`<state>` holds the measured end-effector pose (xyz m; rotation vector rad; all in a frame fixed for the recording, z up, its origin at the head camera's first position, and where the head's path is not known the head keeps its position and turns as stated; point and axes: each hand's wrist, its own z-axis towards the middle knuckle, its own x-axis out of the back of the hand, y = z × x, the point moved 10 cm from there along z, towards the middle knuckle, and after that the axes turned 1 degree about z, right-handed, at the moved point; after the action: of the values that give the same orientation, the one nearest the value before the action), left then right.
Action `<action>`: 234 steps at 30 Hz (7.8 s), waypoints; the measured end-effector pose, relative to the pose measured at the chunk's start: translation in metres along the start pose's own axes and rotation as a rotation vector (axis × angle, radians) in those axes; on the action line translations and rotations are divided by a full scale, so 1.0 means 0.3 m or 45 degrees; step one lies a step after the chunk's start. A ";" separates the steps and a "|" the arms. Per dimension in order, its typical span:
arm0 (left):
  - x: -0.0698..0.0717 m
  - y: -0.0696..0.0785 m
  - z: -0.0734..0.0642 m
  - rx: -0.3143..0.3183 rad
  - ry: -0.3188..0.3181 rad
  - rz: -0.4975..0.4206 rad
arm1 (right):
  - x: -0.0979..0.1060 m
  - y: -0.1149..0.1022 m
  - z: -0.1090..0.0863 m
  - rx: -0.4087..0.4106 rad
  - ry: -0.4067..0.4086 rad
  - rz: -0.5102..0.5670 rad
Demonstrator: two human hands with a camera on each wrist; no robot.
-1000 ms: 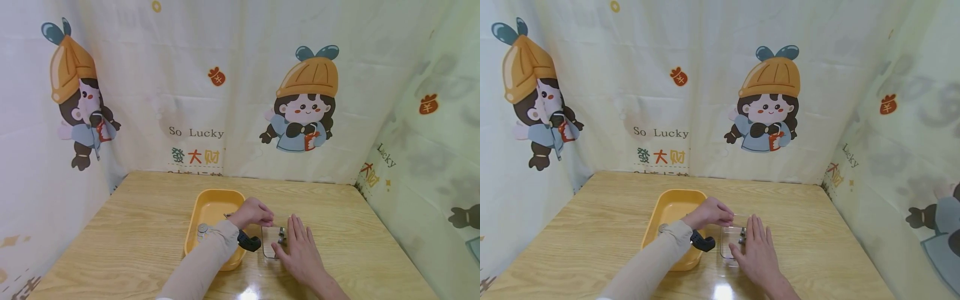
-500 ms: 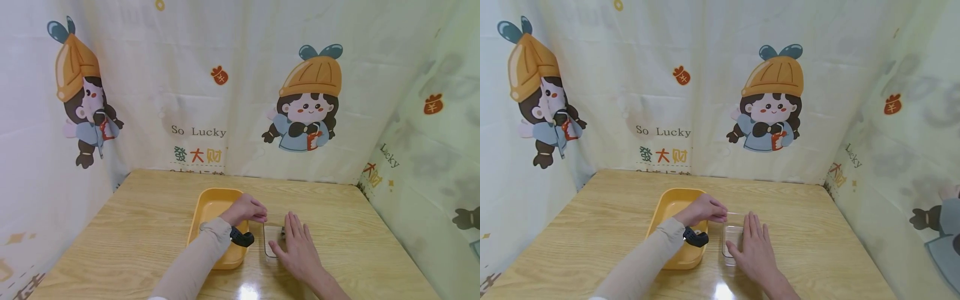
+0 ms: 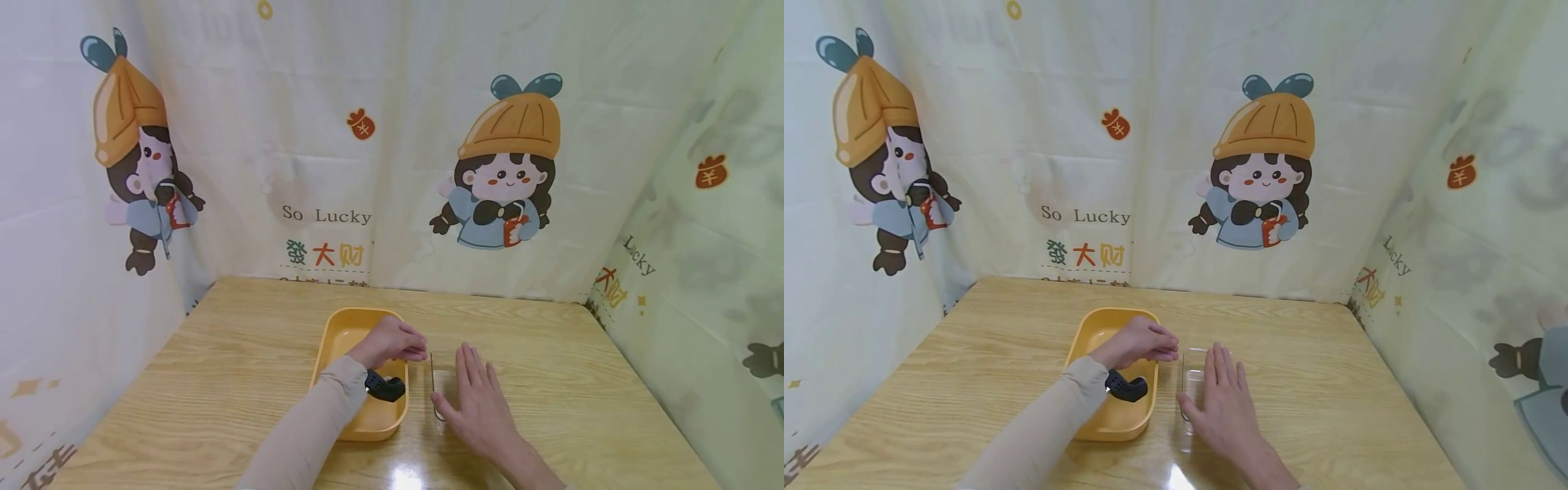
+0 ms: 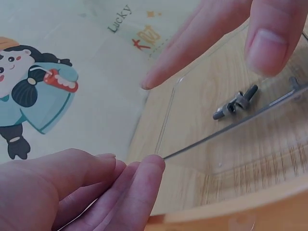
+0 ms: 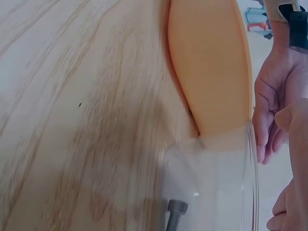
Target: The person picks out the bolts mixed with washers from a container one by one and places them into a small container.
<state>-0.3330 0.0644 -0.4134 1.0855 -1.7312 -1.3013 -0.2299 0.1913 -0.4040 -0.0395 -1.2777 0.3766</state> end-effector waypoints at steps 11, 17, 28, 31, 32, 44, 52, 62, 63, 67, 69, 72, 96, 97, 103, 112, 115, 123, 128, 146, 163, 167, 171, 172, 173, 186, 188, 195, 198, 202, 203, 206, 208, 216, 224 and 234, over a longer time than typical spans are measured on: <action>0.064 -0.013 -0.016 0.020 0.046 -0.002 | -0.012 -0.043 0.015 0.024 -0.012 0.024; 0.099 -0.011 -0.019 -0.001 0.045 -0.015 | -0.017 -0.073 0.022 0.043 -0.019 0.032; 0.165 -0.013 -0.031 -0.022 0.090 -0.071 | -0.026 -0.142 0.038 0.100 -0.016 0.039; 0.179 -0.018 -0.036 -0.023 0.097 -0.075 | -0.035 -0.156 0.042 0.100 -0.035 0.035; 0.184 -0.020 -0.038 -0.023 0.099 -0.076 | -0.037 -0.161 0.043 0.106 -0.037 0.036; 0.254 -0.061 -0.046 0.015 0.210 -0.015 | -0.086 -0.217 0.045 0.137 -0.111 0.047; 0.287 -0.103 -0.044 0.071 0.331 0.043 | -0.123 -0.247 0.039 0.145 -0.193 0.065; 0.308 -0.122 -0.058 0.107 0.453 0.135 | -0.143 -0.258 0.032 0.158 -0.232 0.056; 0.309 -0.123 -0.058 0.110 0.459 0.140 | -0.144 -0.257 0.032 0.155 -0.232 0.052; 0.310 -0.127 -0.054 0.121 0.468 0.131 | -0.140 -0.257 0.032 0.154 -0.222 0.045; 0.314 -0.127 -0.050 0.121 0.475 0.151 | -0.138 -0.257 0.031 0.155 -0.218 0.042; 0.329 -0.133 -0.046 0.127 0.498 0.211 | -0.138 -0.259 0.033 0.157 -0.214 0.044; 0.270 -0.135 -0.016 0.094 0.442 0.250 | -0.136 -0.260 0.032 0.161 -0.203 0.020; 0.265 -0.132 -0.015 0.088 0.434 0.255 | -0.137 -0.261 0.032 0.161 -0.206 0.020; 0.235 -0.130 -0.015 0.079 0.398 0.238 | -0.138 -0.263 0.032 0.161 -0.216 0.021; 0.193 -0.143 -0.007 0.062 0.309 0.106 | -0.142 -0.256 0.032 0.144 -0.232 0.041; 0.183 -0.159 0.000 0.074 0.284 0.069 | -0.140 -0.256 0.031 0.150 -0.217 0.044; 0.168 -0.178 0.009 0.102 0.263 0.030 | -0.135 -0.255 0.029 0.165 -0.183 0.035; 0.163 -0.184 0.006 0.108 0.269 0.032 | -0.138 -0.254 0.029 0.164 -0.182 0.045; 0.172 -0.178 -0.005 0.094 0.291 0.029 | -0.137 -0.258 0.031 0.175 -0.188 0.049; 0.193 -0.133 -0.019 0.078 0.257 -0.080 | -0.125 -0.247 0.030 0.159 -0.193 0.067; 0.188 -0.110 -0.020 0.056 0.232 -0.084 | -0.112 -0.232 0.034 0.147 -0.171 0.042; 0.181 -0.087 -0.022 0.031 0.212 -0.099 | -0.096 -0.213 0.034 0.136 -0.143 0.011; 0.180 -0.082 -0.023 0.028 0.207 -0.102 | -0.092 -0.208 0.033 0.132 -0.139 0.012; 0.179 -0.078 -0.023 0.027 0.203 -0.103 | -0.088 -0.202 0.033 0.128 -0.133 0.008; 0.133 -0.022 -0.020 -0.008 0.097 -0.130 | -0.040 -0.115 0.020 0.062 -0.068 0.035; 0.121 -0.012 -0.020 -0.017 0.077 -0.123 | -0.032 -0.103 0.018 0.061 -0.058 0.031; 0.074 0.008 -0.015 -0.015 0.041 -0.074 | -0.006 -0.051 0.009 0.042 -0.018 0.028; 0.048 0.012 -0.008 -0.011 0.017 -0.072 | 0.000 -0.024 0.005 0.021 -0.007 0.015; 0.014 0.015 -0.002 -0.005 -0.008 -0.077 | 0.004 0.007 -0.002 -0.002 0.001 0.007; 0.006 0.017 -0.001 -0.003 -0.013 -0.081 | 0.004 0.014 -0.004 -0.007 0.001 0.005; -0.019 0.020 0.000 -0.003 -0.025 -0.084 | 0.006 0.031 -0.011 -0.015 0.005 -0.001; -0.033 0.020 0.003 -0.001 -0.030 -0.083 | 0.007 0.041 -0.015 -0.020 0.006 -0.007; -0.087 0.017 0.012 0.002 -0.038 -0.060 | 0.019 0.066 -0.025 -0.024 0.032 -0.010; -0.143 0.011 0.021 0.029 -0.057 -0.013 | 0.010 0.099 -0.034 -0.049 0.011 -0.020; -0.176 0.004 0.026 0.024 -0.029 0.052 | -0.005 0.125 -0.040 -0.074 -0.012 -0.020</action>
<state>-0.3192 0.1158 -0.4168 1.0441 -1.7770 -1.2790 -0.2285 0.2281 -0.4177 -0.0773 -1.2973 0.3266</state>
